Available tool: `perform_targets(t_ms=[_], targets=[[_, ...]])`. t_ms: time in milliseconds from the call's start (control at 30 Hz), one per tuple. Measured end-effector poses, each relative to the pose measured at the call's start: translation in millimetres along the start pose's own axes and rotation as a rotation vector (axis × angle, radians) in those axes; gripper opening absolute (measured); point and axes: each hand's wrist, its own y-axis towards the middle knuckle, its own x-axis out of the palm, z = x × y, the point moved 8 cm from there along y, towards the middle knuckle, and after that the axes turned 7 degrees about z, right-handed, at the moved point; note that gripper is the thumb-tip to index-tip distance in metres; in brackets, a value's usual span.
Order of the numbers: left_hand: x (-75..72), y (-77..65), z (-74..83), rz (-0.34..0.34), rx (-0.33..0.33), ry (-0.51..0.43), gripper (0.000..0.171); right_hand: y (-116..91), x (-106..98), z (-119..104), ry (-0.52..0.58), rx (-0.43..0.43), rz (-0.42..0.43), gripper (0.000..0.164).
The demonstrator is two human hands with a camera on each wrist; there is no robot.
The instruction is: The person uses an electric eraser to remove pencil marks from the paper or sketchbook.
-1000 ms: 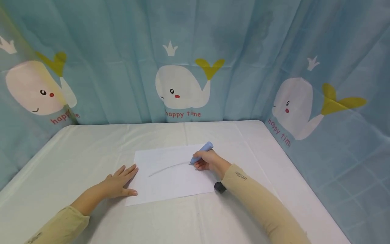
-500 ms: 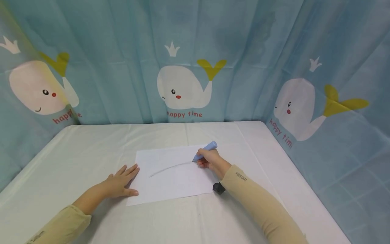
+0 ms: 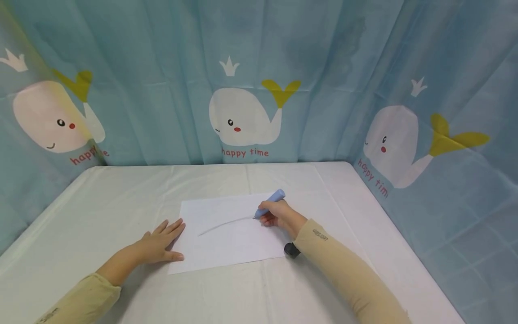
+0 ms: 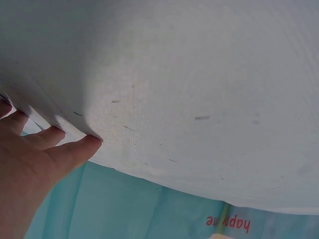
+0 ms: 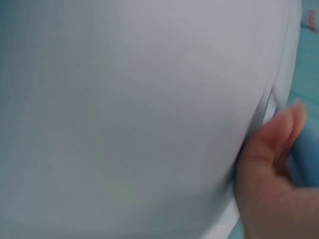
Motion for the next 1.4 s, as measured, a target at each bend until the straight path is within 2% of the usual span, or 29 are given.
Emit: perform_targets(t_ms=[267,733,1133,1400], targets=[[2.2,-0.1,-1.1,0.001,0.004,-0.006,0.098,2.4,-1.2,2.3,0.003,0.002,-0.022,0.025],[-0.9,-2.4,3.6,-0.003,-0.008,-0.009,0.097,-2.2,-9.3,0.0,0.063,-0.024,0.027,0.019],[0.6,-0.1,2.3,-0.007,0.005,-0.005,0.098,3.1,-4.4,0.1,0.05,-0.037,0.062,0.018],[-0.5,-1.1,2.2,-0.007,0.009,-0.003,0.098,1.8,4.9,1.6,0.006,0.009,-0.006,0.018]])
